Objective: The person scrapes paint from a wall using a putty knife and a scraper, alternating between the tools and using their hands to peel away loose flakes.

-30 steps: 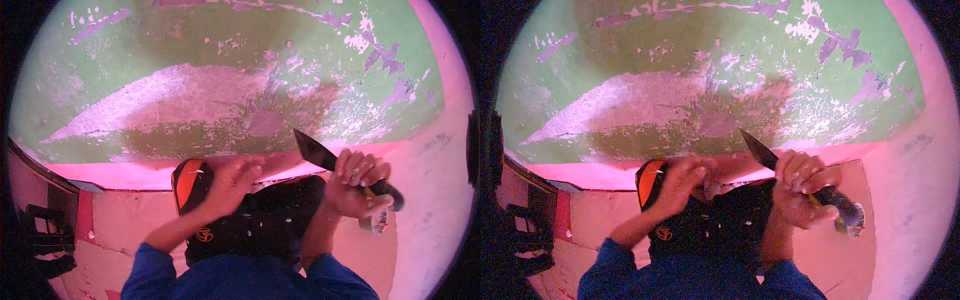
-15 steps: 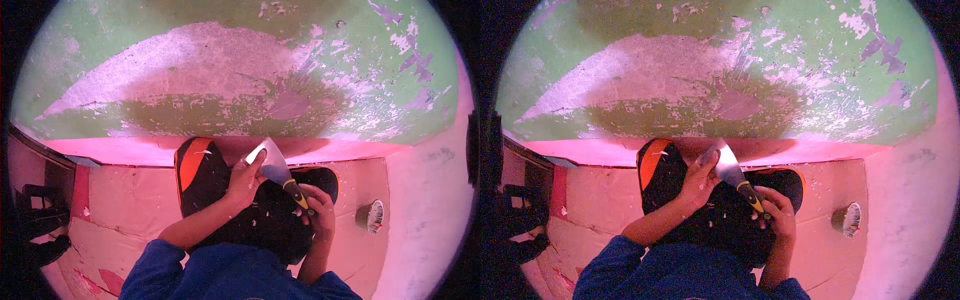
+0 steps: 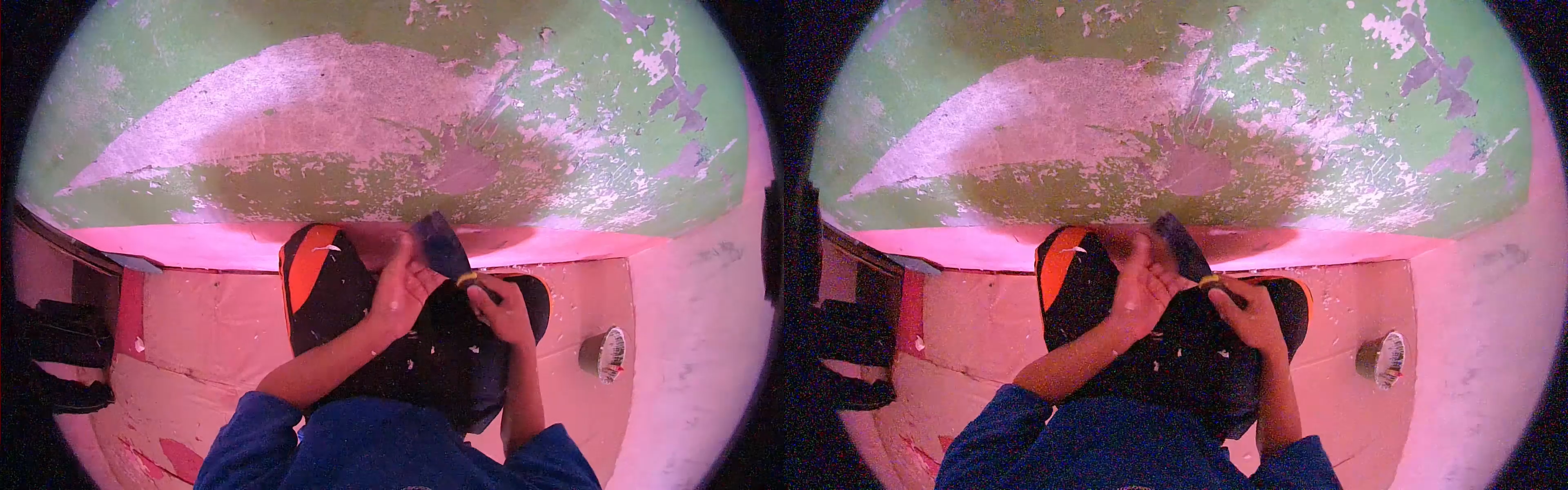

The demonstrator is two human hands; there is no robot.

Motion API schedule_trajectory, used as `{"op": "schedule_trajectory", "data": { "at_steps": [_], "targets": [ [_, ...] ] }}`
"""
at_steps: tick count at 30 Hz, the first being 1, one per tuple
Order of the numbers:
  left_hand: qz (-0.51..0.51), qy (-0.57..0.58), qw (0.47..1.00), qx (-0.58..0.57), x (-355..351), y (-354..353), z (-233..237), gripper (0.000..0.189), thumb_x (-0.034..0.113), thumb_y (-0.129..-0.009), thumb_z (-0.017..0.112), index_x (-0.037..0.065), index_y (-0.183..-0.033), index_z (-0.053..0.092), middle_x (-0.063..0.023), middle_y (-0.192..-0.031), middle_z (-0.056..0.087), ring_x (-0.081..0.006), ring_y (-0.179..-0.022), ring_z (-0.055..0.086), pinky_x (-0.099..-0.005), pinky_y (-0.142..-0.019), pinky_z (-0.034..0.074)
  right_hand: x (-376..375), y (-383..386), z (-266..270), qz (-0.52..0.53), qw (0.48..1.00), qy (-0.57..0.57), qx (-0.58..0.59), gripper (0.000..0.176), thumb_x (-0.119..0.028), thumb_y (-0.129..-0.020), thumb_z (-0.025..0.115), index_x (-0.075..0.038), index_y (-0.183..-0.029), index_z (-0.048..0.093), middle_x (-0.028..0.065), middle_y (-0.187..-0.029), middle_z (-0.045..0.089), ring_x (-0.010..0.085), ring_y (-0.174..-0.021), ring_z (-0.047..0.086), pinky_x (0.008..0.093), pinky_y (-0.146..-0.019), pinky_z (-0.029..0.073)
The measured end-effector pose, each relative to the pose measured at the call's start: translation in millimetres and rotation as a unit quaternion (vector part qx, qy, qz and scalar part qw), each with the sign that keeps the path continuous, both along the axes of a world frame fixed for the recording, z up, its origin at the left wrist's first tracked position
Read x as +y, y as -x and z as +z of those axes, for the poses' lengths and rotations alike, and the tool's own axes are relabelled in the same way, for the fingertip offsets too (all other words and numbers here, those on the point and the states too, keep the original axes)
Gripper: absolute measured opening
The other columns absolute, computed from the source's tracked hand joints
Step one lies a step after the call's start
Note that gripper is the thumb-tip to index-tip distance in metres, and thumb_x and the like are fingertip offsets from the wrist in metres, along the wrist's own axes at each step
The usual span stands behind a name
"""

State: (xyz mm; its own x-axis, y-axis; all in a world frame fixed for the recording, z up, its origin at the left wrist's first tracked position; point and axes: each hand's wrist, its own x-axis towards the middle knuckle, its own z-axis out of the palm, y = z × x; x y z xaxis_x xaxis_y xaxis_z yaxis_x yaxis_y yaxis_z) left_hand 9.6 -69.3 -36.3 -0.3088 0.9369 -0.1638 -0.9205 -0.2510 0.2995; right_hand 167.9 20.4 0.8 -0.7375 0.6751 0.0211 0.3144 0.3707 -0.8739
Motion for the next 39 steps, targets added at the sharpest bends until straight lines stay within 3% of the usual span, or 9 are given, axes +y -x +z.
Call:
{"op": "schedule_trajectory", "data": {
  "at_steps": [5,8,10,14,21,26,30,36,39],
  "targets": [
    [0.009,-0.138,0.988,-0.062,-10.5,12.3,19.4,0.057,0.049,-0.091,0.03,0.004,-0.122,0.043,-0.0121,-0.118,0.052,-0.0247,-0.113,0.047,-0.0414,-0.094,0.039,9.2,13.2,-12.5,0.124,0.932,0.327,0.096,0.041,-0.034,-0.088,0.046,0.005,-0.087,0.056,0.0039,-0.05,0.046,0.0092,-0.036,0.038,0.0221,-0.035,0.031],
    [0.091,0.071,0.917,0.381,0.3,2.2,21.3,0.034,0.015,-0.086,0.056,-0.003,-0.114,0.05,-0.0098,-0.105,0.059,-0.0149,-0.093,0.058,-0.0283,-0.08,0.048,1.4,11.9,-27.6,0.11,0.849,0.497,0.139,0.055,-0.043,-0.089,0.036,0.008,-0.078,0.054,0.0068,-0.048,0.046,0.0131,-0.028,0.034,0.023,-0.029,0.03],
    [0.141,0.103,0.919,0.353,8.9,-7.2,33.0,0.025,-0.001,-0.077,0.063,-0.004,-0.101,0.059,-0.0066,-0.094,0.063,-0.0107,-0.082,0.058,-0.0222,-0.071,0.049,0.5,5.6,-35.2,0.155,0.622,0.743,0.191,0.056,-0.043,-0.089,0.034,0.008,-0.072,0.052,0.0048,-0.043,0.039,0.0124,-0.029,0.034,0.0217,-0.027,0.029],
    [0.2,0.125,0.812,0.534,13.8,-10.3,47.9,0.016,0.001,-0.073,0.066,0.0,-0.089,0.066,-0.0068,-0.087,0.063,-0.011,-0.078,0.059,-0.0237,-0.065,0.048,-4.3,1.0,-44.7,0.234,0.55,0.762,0.249,0.055,-0.045,-0.086,0.033,0.002,-0.062,0.046,0.0037,-0.04,0.037,0.0109,-0.028,0.033,0.0208,-0.026,0.027],
    [0.341,0.121,0.513,0.778,21.1,-1.2,40.8,0.013,0.008,-0.073,0.067,0.003,-0.085,0.063,-0.0088,-0.083,0.064,-0.0201,-0.07,0.062,-0.0295,-0.064,0.049,-3.5,4.7,-45.4,0.2,0.579,0.755,0.234,0.05,-0.044,-0.086,0.033,-0.002,-0.06,0.043,0.0024,-0.039,0.036,0.0088,-0.028,0.032,0.0206,-0.027,0.026],
    [0.31,0.146,0.526,0.778,13.5,1.0,43.7,0.012,0.011,-0.077,0.063,0.004,-0.085,0.061,-0.009,-0.083,0.064,-0.0235,-0.075,0.062,-0.0297,-0.068,0.048,-2.7,2.2,-38.9,0.178,0.572,0.767,0.23,0.049,-0.045,-0.086,0.037,-0.002,-0.062,0.043,0.0026,-0.042,0.038,0.0073,-0.029,0.032,0.0204,-0.027,0.025],
    [0.231,0.189,0.617,0.728,-5.1,1.5,50.5,0.012,0.006,-0.077,0.061,-0.001,-0.087,0.059,-0.0121,-0.087,0.062,-0.0194,-0.078,0.061,-0.0306,-0.069,0.047,-6.7,-2.3,-42.5,0.151,0.682,0.693,0.177,0.048,-0.046,-0.085,0.043,0.0,-0.07,0.047,0.0028,-0.046,0.04,0.0068,-0.03,0.033,0.0203,-0.028,0.027],
    [0.182,0.169,0.569,0.784,-23.1,7.3,36.7,0.011,0.006,-0.078,0.06,-0.001,-0.087,0.06,-0.0123,-0.084,0.061,-0.0185,-0.074,0.061,-0.0282,-0.064,0.047,10.1,-11.0,-44.6,0.265,0.589,0.606,0.465,0.044,-0.045,-0.087,0.041,-0.003,-0.079,0.049,0.0019,-0.05,0.043,0.0101,-0.032,0.036,0.0202,-0.033,0.03],
    [0.121,0.16,0.565,0.8,-23.4,7.6,35.4,0.011,0.006,-0.079,0.058,-0.001,-0.086,0.061,-0.0117,-0.08,0.06,-0.0182,-0.072,0.06,-0.0287,-0.062,0.047,-0.7,-14.8,-35.7,0.051,0.701,0.526,0.479,0.036,-0.04,-0.089,0.044,-0.004,-0.091,0.049,0.0052,-0.065,0.049,0.0128,-0.047,0.043,0.0248,-0.045,0.036]
  ]
}}
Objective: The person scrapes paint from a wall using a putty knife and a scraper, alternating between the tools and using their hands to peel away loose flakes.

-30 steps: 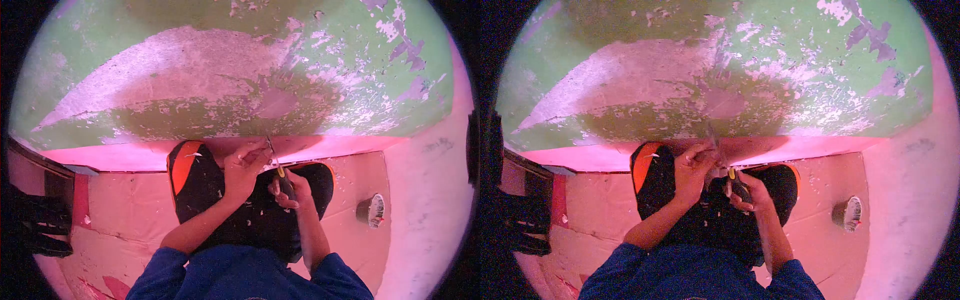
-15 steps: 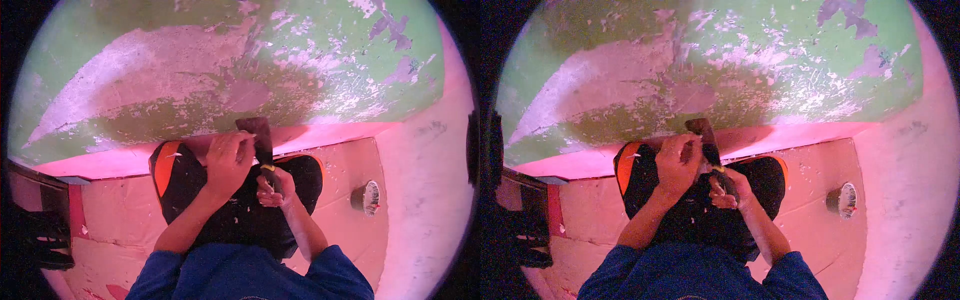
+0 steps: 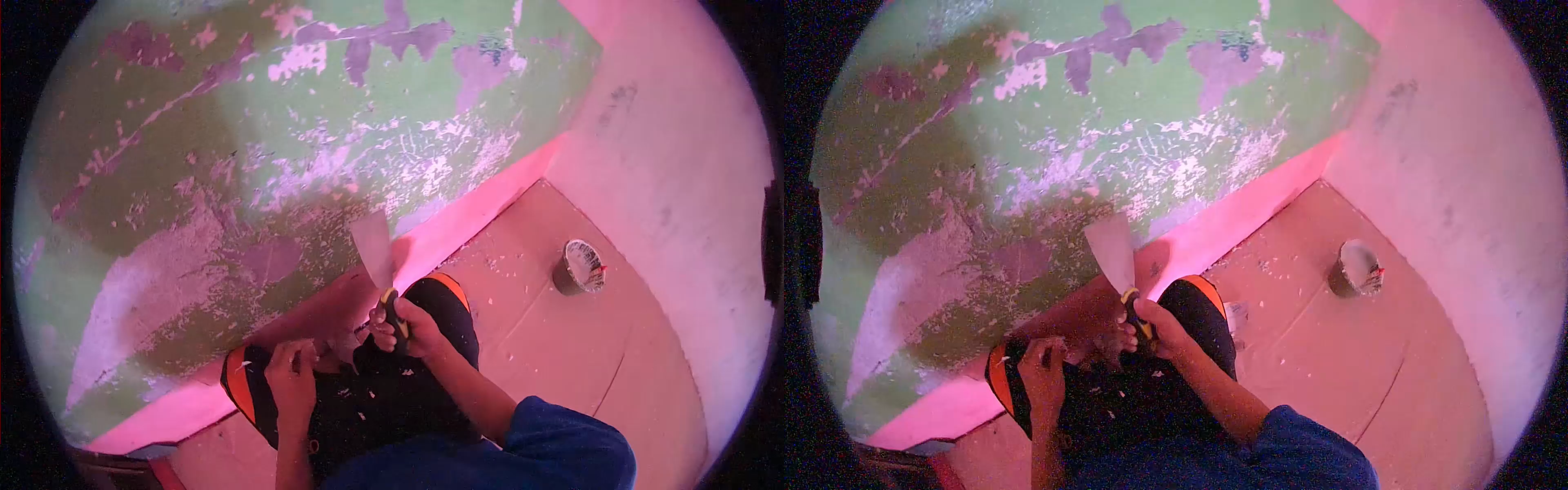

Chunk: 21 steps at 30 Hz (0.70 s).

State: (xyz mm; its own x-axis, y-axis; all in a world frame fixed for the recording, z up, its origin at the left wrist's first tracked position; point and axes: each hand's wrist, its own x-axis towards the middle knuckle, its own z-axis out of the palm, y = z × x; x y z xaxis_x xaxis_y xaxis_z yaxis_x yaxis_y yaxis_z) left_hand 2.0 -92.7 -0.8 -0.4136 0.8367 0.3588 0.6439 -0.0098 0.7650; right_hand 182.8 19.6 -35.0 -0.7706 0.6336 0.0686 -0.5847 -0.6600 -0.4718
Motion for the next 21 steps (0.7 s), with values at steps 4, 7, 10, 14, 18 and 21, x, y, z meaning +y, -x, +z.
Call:
{"op": "schedule_trajectory", "data": {
  "at_steps": [4,7,10,14,18,21],
  "targets": [
    [-0.042,0.104,0.994,-0.004,4.6,2.5,12.0,0.01,0.005,-0.08,0.055,0.0,-0.087,0.061,-0.0129,-0.085,0.061,-0.0179,-0.075,0.062,-0.0292,-0.063,0.048,-12.0,-8.5,0.7,-0.057,0.988,-0.107,-0.093,0.028,-0.029,-0.093,0.04,-0.005,-0.105,0.047,0.0017,-0.068,0.05,0.0091,-0.051,0.044,0.0213,-0.046,0.037],
    [-0.055,0.125,0.99,-0.035,11.5,-1.3,18.9,0.013,0.003,-0.079,0.054,0.0,-0.089,0.061,-0.0151,-0.091,0.062,-0.0233,-0.083,0.062,-0.0302,-0.07,0.048,-20.2,-9.3,0.9,-0.124,0.958,-0.16,-0.203,0.029,-0.03,-0.092,0.039,-0.005,-0.106,0.042,0.0052,-0.067,0.045,0.0117,-0.05,0.043,0.0251,-0.045,0.037],
    [-0.114,-0.026,0.989,0.093,19.3,8.5,-8.8,0.02,0.001,-0.078,0.052,0.001,-0.097,0.06,-0.0153,-0.103,0.06,-0.0304,-0.091,0.06,-0.0316,-0.078,0.047,-31.1,-13.6,8.6,-0.19,0.952,-0.127,-0.203,0.035,-0.027,-0.093,0.039,-0.005,-0.12,0.037,0.0043,-0.07,0.045,0.0112,-0.051,0.043,0.0242,-0.045,0.038],
    [-0.097,-0.018,0.98,0.172,17.3,-6.5,4.5,0.028,0.0,-0.078,0.051,0.001,-0.105,0.056,-0.0155,-0.113,0.055,-0.0352,-0.1,0.055,-0.0344,-0.085,0.044,-35.3,-28.4,25.6,-0.243,0.898,-0.262,-0.257,0.051,-0.015,-0.091,0.042,-0.005,-0.136,0.021,0.0028,-0.076,0.045,0.0095,-0.052,0.045,0.0207,-0.043,0.038],
    [-0.178,0.055,0.976,-0.109,17.2,-14.9,30.5,0.031,0.009,-0.086,0.048,0.001,-0.116,0.048,-0.0172,-0.12,0.048,-0.0284,-0.107,0.05,-0.0335,-0.089,0.041,-35.6,-11.8,40.4,-0.244,0.823,-0.37,-0.355,0.041,-0.009,-0.088,0.046,-0.002,-0.129,0.038,0.002,-0.079,0.047,0.0052,-0.051,0.044,0.0181,-0.044,0.037],
    [-0.142,0.079,0.884,-0.438,24.1,-18.4,48.4,0.037,0.025,-0.093,0.039,0.0,-0.12,0.044,-0.0175,-0.117,0.048,-0.0231,-0.105,0.049,-0.0319,-0.088,0.04,-53.1,29.3,64.8,-0.266,0.797,-0.386,-0.381,0.038,-0.011,-0.087,0.049,0.0,-0.123,0.045,0.0055,-0.084,0.056,0.0112,-0.068,0.054,0.0246,-0.069,0.045]
  ]
}}
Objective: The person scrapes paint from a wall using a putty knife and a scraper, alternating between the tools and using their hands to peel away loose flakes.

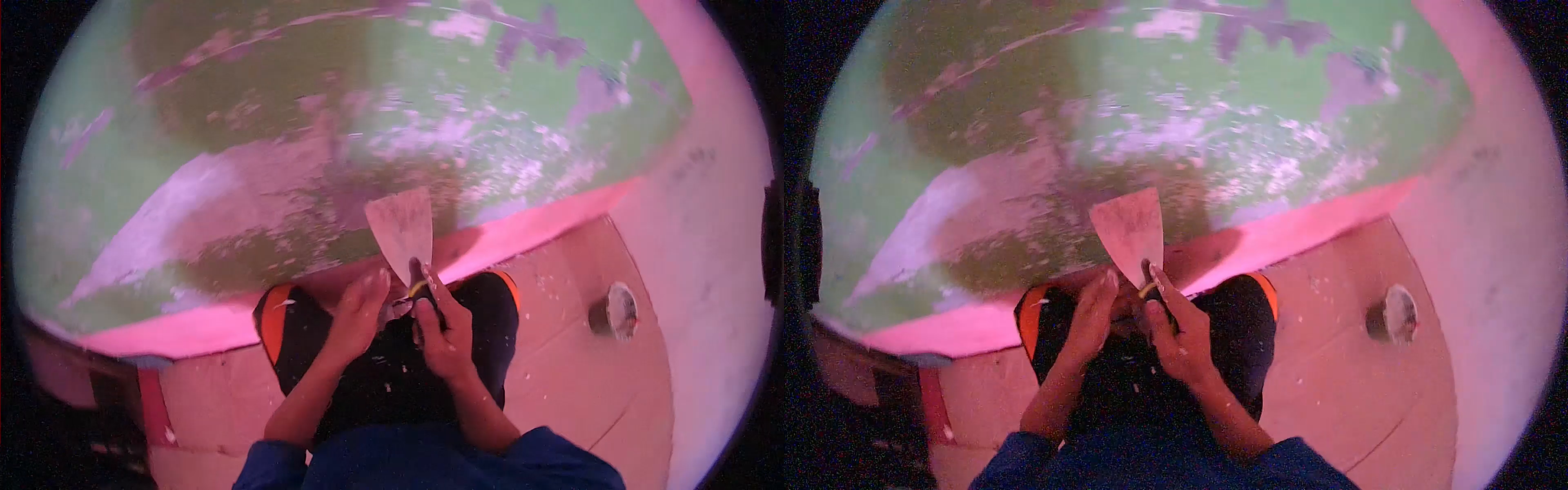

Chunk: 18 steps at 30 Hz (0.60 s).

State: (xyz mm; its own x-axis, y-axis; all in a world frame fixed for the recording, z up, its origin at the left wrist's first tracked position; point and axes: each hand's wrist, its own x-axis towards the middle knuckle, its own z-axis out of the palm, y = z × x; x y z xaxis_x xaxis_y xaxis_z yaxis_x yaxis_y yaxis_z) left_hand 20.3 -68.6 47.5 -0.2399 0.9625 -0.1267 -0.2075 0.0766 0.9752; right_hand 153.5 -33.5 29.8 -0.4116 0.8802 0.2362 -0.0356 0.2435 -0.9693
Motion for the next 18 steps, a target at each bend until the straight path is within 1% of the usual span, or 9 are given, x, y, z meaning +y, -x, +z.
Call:
{"op": "schedule_trajectory", "data": {
  "at_steps": [1,4,8,10,12,13,14,16,18],
  "targets": [
    [0.029,0.036,0.991,-0.123,-0.9,-0.7,2.2,0.044,0.033,-0.095,0.033,-0.001,-0.121,0.042,-0.0166,-0.115,0.049,-0.0205,-0.103,0.05,-0.0308,-0.086,0.04,-3.3,11.7,-0.1,-0.012,0.998,-0.051,-0.027,0.037,-0.009,-0.085,0.052,0.002,-0.12,0.044,0.0084,-0.095,0.055,0.0141,-0.087,0.054,0.0272,-0.081,0.043],
    [0.135,-0.048,0.988,0.055,15.6,12.7,-59.8,0.06,0.046,-0.093,0.022,-0.004,-0.111,0.05,-0.0134,-0.105,0.058,-0.0222,-0.094,0.057,-0.0324,-0.085,0.045,-9.3,50.3,-15.7,-0.038,0.989,-0.022,0.139,0.041,-0.003,-0.084,0.053,-0.001,-0.122,0.041,0.0062,-0.098,0.055,0.0089,-0.078,0.054,0.0201,-0.065,0.043],
    [0.11,-0.082,0.987,-0.082,14.5,22.8,-39.6,0.06,0.045,-0.094,0.02,-0.004,-0.11,0.05,-0.0146,-0.099,0.061,-0.022,-0.088,0.059,-0.0314,-0.083,0.046,-12.9,64.2,-24.2,-0.004,0.998,-0.021,0.057,0.043,0.0,-0.083,0.053,-0.001,-0.121,0.034,0.0103,-0.104,0.053,0.0141,-0.097,0.051,0.0264,-0.083,0.04],
    [0.125,-0.073,0.989,-0.03,11.7,30.5,-30.9,0.059,0.045,-0.094,0.02,-0.003,-0.11,0.05,-0.0147,-0.097,0.062,-0.0218,-0.084,0.06,-0.0308,-0.082,0.046,-10.5,62.4,-25.1,0.014,0.998,-0.017,0.061,0.046,-0.002,-0.085,0.051,-0.001,-0.125,0.028,0.0097,-0.099,0.055,0.0136,-0.087,0.054,0.0246,-0.073,0.044],
    [0.067,0.027,0.994,-0.086,5.7,34.1,-12.5,0.06,0.05,-0.091,0.031,0.0,-0.123,0.042,-0.011,-0.095,0.057,-0.0117,-0.065,0.055,-0.0246,-0.047,0.045,-5.9,58.4,-26.9,0.068,0.986,0.138,0.07,0.045,-0.004,-0.088,0.047,-0.002,-0.127,0.027,0.0083,-0.089,0.055,0.013,-0.07,0.055,0.0247,-0.059,0.045],
    [0.097,-0.014,0.988,-0.122,17.3,31.8,-23.8,0.063,0.052,-0.089,0.032,0.002,-0.127,0.037,-0.0105,-0.095,0.056,-0.009,-0.052,0.05,-0.0228,-0.03,0.035,-9.1,58.2,-24.3,0.059,0.985,0.144,0.081,0.029,-0.01,-0.09,0.045,0.002,-0.115,0.038,0.0089,-0.101,0.05,0.0117,-0.083,0.049,0.0241,-0.074,0.042],
    [0.103,-0.016,0.987,-0.125,20.1,32.1,-22.1,0.063,0.052,-0.089,0.032,0.002,-0.127,0.037,-0.0105,-0.095,0.056,-0.009,-0.052,0.05,-0.0228,-0.03,0.035,-7.1,57.7,-28.9,0.065,0.985,0.143,0.077,0.029,-0.01,-0.09,0.045,0.002,-0.115,0.038,0.0089,-0.101,0.05,0.0117,-0.083,0.049,0.0241,-0.074,0.042],
    [0.103,-0.028,0.993,-0.043,20.4,36.9,-16.3,0.061,0.051,-0.09,0.032,0.003,-0.128,0.037,-0.0088,-0.096,0.056,-0.007,-0.062,0.052,-0.0201,-0.044,0.042,-2.6,54.5,-43.2,0.095,0.989,0.1,0.055,0.039,-0.013,-0.093,0.037,-0.006,-0.13,0.024,0.0073,-0.078,0.052,0.0125,-0.054,0.05,0.0247,-0.044,0.041],
    [0.144,-0.031,0.988,-0.039,14.0,35.8,-15.2,0.057,0.048,-0.092,0.031,0.001,-0.123,0.04,-0.0096,-0.102,0.054,-0.0107,-0.076,0.049,-0.0229,-0.06,0.038,-13.9,52.7,-27.2,0.148,0.97,0.174,0.077,0.043,-0.017,-0.094,0.035,-0.005,-0.133,0.02,0.0069,-0.077,0.051,0.0127,-0.055,0.05,0.0242,-0.046,0.041]
  ]
}}
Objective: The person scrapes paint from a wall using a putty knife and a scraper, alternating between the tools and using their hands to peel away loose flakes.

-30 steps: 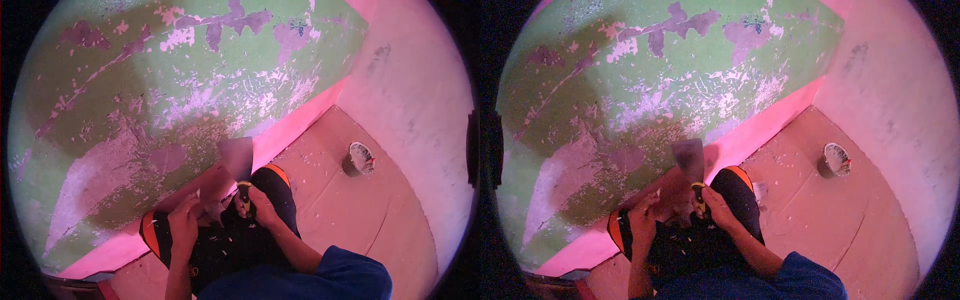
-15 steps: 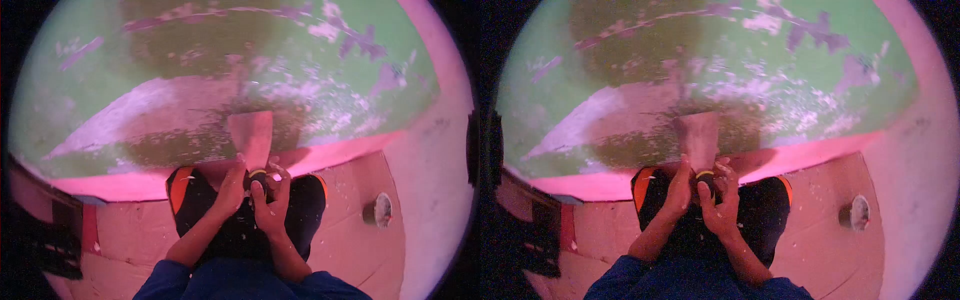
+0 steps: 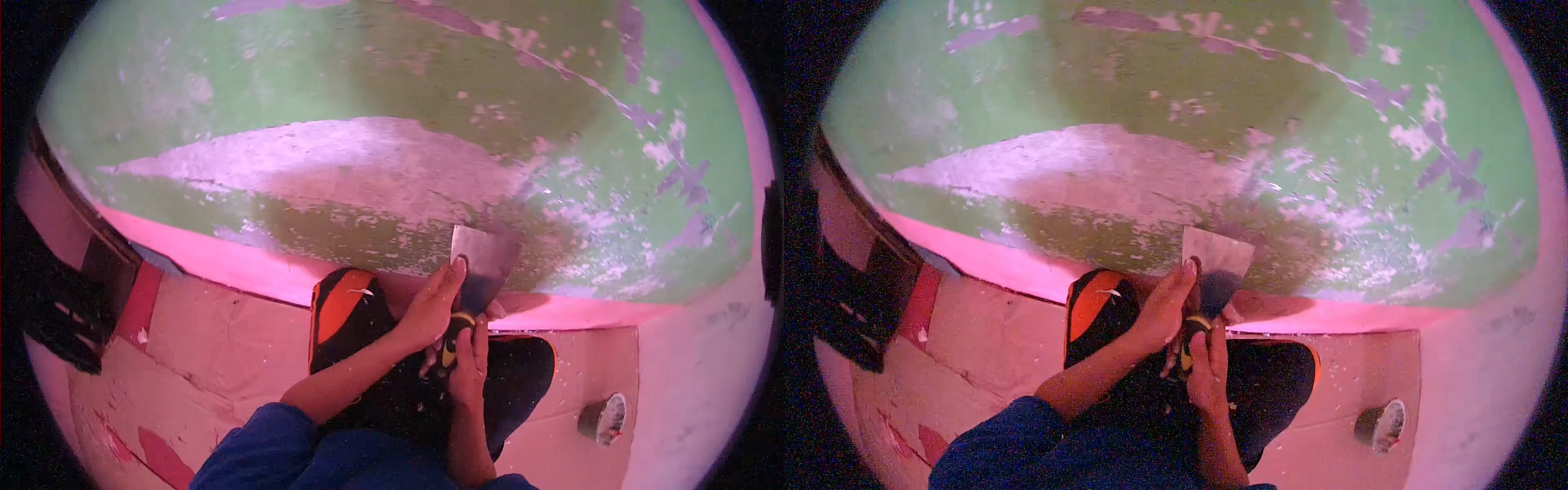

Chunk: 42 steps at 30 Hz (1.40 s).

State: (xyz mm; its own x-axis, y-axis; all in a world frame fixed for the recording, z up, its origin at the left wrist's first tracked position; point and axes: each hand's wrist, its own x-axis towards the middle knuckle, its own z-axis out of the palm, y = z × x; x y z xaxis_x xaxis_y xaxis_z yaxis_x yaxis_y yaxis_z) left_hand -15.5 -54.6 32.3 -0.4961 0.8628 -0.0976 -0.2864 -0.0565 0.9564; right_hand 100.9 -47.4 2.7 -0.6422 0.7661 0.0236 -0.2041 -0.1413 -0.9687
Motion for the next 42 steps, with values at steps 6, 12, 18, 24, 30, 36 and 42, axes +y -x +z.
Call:
{"op": "schedule_trajectory", "data": {
  "at_steps": [6,12,18,24,30,36,42],
  "targets": [
    [0.088,-0.059,0.991,0.079,-2.0,5.8,23.6,0.056,0.043,-0.093,0.031,-0.005,-0.118,0.042,-0.0146,-0.114,0.05,-0.0206,-0.11,0.043,-0.0282,-0.096,0.03,1.3,24.7,9.1,-0.006,0.997,-0.07,-0.005,0.045,-0.019,-0.095,0.033,-0.008,-0.135,0.017,0.0052,-0.077,0.05,0.0104,-0.045,0.044,0.0232,-0.037,0.038],
    [0.157,-0.059,0.978,0.128,-5.5,-1.2,12.9,0.041,0.036,-0.094,0.034,-0.001,-0.109,0.047,-0.009,-0.089,0.051,-0.0157,-0.083,0.045,-0.0278,-0.074,0.036,-17.0,27.9,8.5,-0.028,0.999,-0.033,0.008,0.036,-0.019,-0.094,0.034,-0.004,-0.126,0.028,0.0038,-0.077,0.05,0.0061,-0.05,0.044,0.0196,-0.036,0.034],
    [0.078,-0.016,0.991,0.112,-11.6,15.6,47.7,0.045,0.037,-0.094,0.034,-0.003,-0.11,0.048,-0.0155,-0.099,0.055,-0.0201,-0.094,0.051,-0.0312,-0.087,0.038,-21.4,40.2,36.4,-0.052,0.995,-0.079,-0.023,0.05,-0.02,-0.095,0.034,-0.01,-0.139,0.012,0.0102,-0.112,0.047,0.0089,-0.068,0.049,0.0205,-0.048,0.04],
    [0.111,-0.073,0.988,0.078,-16.8,3.7,5.8,0.045,0.035,-0.094,0.034,-0.004,-0.115,0.044,-0.0176,-0.099,0.056,-0.0213,-0.095,0.053,-0.0324,-0.087,0.039,-32.4,35.1,-1.3,-0.036,0.999,-0.032,0.017,0.053,-0.024,-0.094,0.033,-0.008,-0.138,0.009,0.0132,-0.119,0.042,0.0121,-0.07,0.052,0.0213,-0.046,0.041],
    [0.193,-0.06,0.967,0.152,-22.6,5.2,-1.2,0.046,0.035,-0.094,0.034,-0.004,-0.116,0.043,-0.0211,-0.103,0.054,-0.0245,-0.1,0.051,-0.0332,-0.088,0.038,-37.3,42.7,-3.9,-0.067,0.994,-0.08,-0.015,0.053,-0.026,-0.092,0.038,-0.005,-0.136,0.018,0.0173,-0.131,0.031,0.0223,-0.098,0.044,0.0304,-0.07,0.04],
    [0.084,-0.069,0.974,0.201,-27.6,15.3,52.8,0.042,0.03,-0.095,0.032,-0.004,-0.116,0.044,-0.0185,-0.106,0.053,-0.0256,-0.105,0.049,-0.0311,-0.093,0.035,-10.7,35.3,-17.4,-0.128,0.94,-0.305,-0.08,0.058,-0.031,-0.087,0.047,0.002,-0.131,0.028,0.021,-0.138,0.024,0.0294,-0.123,0.032,0.0378,-0.1,0.029],
    [0.111,-0.024,0.993,0.029,-38.1,-4.6,6.2,0.036,0.031,-0.094,0.037,-0.002,-0.099,0.05,-0.0117,-0.076,0.057,-0.0234,-0.076,0.057,-0.0335,-0.068,0.044,-37.0,29.8,-15.0,-0.036,0.99,-0.125,-0.046,0.052,-0.025,-0.092,0.04,0.002,-0.132,0.023,0.0176,-0.123,0.042,0.0211,-0.109,0.044,0.0319,-0.089,0.038]
  ]
}}
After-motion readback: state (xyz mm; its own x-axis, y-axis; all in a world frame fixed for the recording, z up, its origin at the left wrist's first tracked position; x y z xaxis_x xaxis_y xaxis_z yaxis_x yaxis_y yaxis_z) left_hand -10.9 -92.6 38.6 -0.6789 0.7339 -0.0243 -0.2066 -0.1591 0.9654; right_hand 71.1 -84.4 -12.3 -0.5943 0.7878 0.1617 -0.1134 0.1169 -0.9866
